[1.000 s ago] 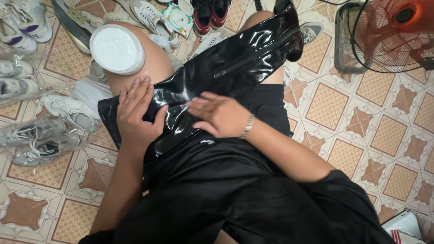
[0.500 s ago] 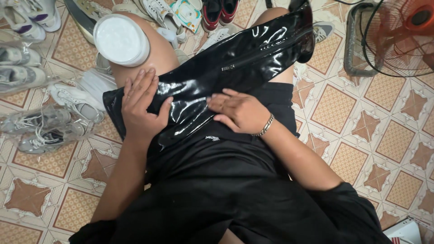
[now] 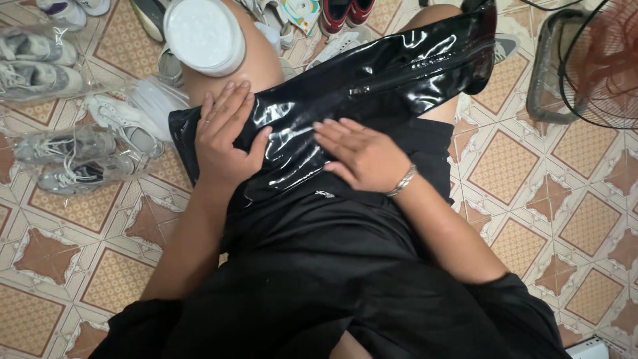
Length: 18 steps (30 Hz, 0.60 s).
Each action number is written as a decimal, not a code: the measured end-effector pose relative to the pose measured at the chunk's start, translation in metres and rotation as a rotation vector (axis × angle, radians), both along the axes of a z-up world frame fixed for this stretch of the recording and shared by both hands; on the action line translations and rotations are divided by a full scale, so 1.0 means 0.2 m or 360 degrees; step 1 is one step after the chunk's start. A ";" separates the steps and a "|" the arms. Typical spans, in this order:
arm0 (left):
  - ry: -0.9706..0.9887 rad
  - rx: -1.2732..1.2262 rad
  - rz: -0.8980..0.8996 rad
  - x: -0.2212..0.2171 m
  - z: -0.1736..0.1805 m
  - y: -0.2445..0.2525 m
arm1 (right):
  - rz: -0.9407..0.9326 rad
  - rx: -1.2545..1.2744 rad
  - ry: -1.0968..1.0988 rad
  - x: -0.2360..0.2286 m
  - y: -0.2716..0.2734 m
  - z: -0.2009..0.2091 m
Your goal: Cleaning and polishing a pair of black high-heeled boots using cleaning cream and a cloth.
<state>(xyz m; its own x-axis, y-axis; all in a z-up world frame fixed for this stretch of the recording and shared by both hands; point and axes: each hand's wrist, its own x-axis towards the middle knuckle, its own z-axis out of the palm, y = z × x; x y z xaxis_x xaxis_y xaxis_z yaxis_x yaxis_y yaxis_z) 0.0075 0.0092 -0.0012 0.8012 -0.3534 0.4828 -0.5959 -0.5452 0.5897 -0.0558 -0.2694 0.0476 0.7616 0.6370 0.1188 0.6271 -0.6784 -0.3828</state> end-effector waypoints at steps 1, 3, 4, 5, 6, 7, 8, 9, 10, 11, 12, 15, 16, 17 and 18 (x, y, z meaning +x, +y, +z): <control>0.0002 0.0004 0.0006 0.00 0.00 0.00 | 0.0006 0.0004 0.0002 -0.01 0.01 -0.01; -0.0019 0.0030 -0.0036 0.00 0.00 0.01 | 0.0169 0.0151 0.0110 -0.03 0.05 -0.02; -0.0021 0.0035 -0.0024 0.00 0.00 0.01 | 0.0181 0.0155 0.0109 -0.04 0.00 -0.03; -0.0015 0.0033 -0.0032 0.00 0.01 0.01 | 0.0225 0.0118 0.0212 -0.03 -0.04 -0.04; -0.0002 0.0033 -0.0044 -0.01 0.01 0.02 | 0.0267 0.0083 0.0322 -0.04 -0.07 -0.06; 0.0004 0.0041 -0.0036 -0.01 0.01 0.03 | 0.0276 0.0091 0.0327 -0.04 -0.09 -0.06; 0.0006 0.0016 -0.0038 -0.01 0.00 0.02 | 0.0177 -0.0024 0.0260 -0.02 -0.12 -0.06; 0.0008 -0.0010 -0.0041 0.00 0.00 0.02 | 0.0078 -0.0139 0.0192 -0.01 -0.14 -0.05; 0.0009 -0.0015 -0.0040 0.00 -0.01 0.02 | 0.0079 -0.0144 0.0194 -0.01 -0.10 -0.04; 0.0007 -0.0028 -0.0034 0.00 -0.01 0.01 | -0.0006 -0.0150 0.0086 0.00 -0.05 -0.03; 0.0008 -0.0042 -0.0027 0.00 -0.01 0.01 | -0.0089 -0.0155 -0.0018 0.00 -0.01 -0.01; 0.0007 0.0000 -0.0038 0.00 -0.01 0.02 | 0.0024 -0.0133 0.0019 -0.06 0.03 -0.05; 0.0006 0.0006 -0.0033 -0.01 -0.01 0.02 | 0.0030 -0.0127 0.0018 -0.06 0.00 -0.03; 0.0009 0.0010 -0.0040 -0.01 -0.01 0.02 | 0.0073 -0.0217 0.0052 -0.06 -0.02 -0.01; 0.0014 0.0015 -0.0050 -0.01 -0.01 0.03 | 0.0113 -0.0306 0.0088 -0.06 -0.05 0.01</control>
